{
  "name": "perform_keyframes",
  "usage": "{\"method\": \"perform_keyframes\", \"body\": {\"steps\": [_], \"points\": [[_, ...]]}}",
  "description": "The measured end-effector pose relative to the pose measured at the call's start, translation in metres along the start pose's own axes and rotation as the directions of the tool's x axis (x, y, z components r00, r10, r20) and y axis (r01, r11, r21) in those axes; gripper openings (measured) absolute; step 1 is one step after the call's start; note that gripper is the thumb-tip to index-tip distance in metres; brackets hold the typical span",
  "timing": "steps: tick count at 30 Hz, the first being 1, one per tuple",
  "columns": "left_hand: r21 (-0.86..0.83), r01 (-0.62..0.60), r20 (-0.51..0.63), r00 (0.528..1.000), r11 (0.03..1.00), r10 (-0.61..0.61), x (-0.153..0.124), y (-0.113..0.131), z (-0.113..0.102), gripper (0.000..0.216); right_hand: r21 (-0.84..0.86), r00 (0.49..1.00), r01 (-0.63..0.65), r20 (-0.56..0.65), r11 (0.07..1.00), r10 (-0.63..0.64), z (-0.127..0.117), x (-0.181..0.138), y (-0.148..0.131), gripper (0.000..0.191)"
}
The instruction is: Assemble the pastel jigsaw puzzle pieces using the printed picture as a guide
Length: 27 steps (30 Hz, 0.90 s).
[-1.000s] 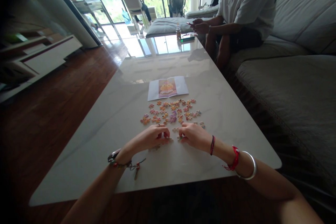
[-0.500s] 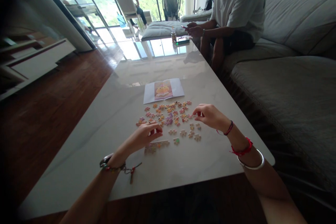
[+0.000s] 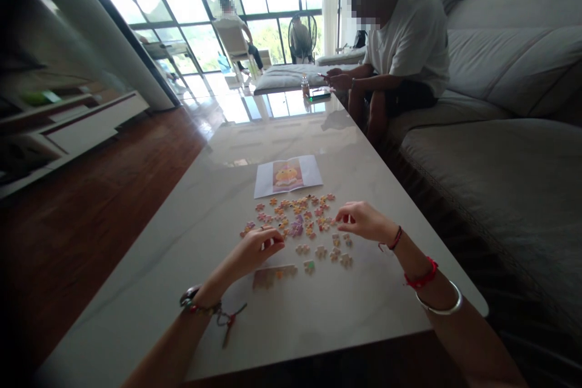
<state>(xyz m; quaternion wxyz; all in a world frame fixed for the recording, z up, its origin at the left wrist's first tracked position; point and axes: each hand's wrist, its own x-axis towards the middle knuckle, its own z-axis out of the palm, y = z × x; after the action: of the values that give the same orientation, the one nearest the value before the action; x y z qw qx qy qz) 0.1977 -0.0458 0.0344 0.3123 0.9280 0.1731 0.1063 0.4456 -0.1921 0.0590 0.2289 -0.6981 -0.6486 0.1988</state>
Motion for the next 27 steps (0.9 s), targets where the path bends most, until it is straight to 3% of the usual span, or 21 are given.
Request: {"method": "perform_keyframes", "body": {"steps": [4,11,18,27], "points": [[0.015,0.025,-0.094,0.995,1.000,-0.024,0.023,0.001,-0.013,0.018,0.105,0.991,0.019,-0.135,0.994,-0.005,-0.009,0.032,-0.018,0.026],[0.059,0.080,-0.304,0.951,0.995,-0.058,0.073,0.008,-0.053,0.019,0.098,0.956,0.018,-0.294,0.995,0.012,-0.025,0.088,-0.024,0.027],[0.052,0.119,-0.331,0.939,0.992,-0.096,0.081,-0.009,-0.063,0.020,0.119,0.966,0.006,-0.258,0.993,0.025,-0.024,0.099,-0.011,0.026],[0.037,0.132,-0.306,0.945,0.991,-0.115,0.071,-0.005,-0.068,0.024,0.095,0.971,0.010,-0.239,0.995,0.013,-0.025,0.095,-0.013,0.027]]}}
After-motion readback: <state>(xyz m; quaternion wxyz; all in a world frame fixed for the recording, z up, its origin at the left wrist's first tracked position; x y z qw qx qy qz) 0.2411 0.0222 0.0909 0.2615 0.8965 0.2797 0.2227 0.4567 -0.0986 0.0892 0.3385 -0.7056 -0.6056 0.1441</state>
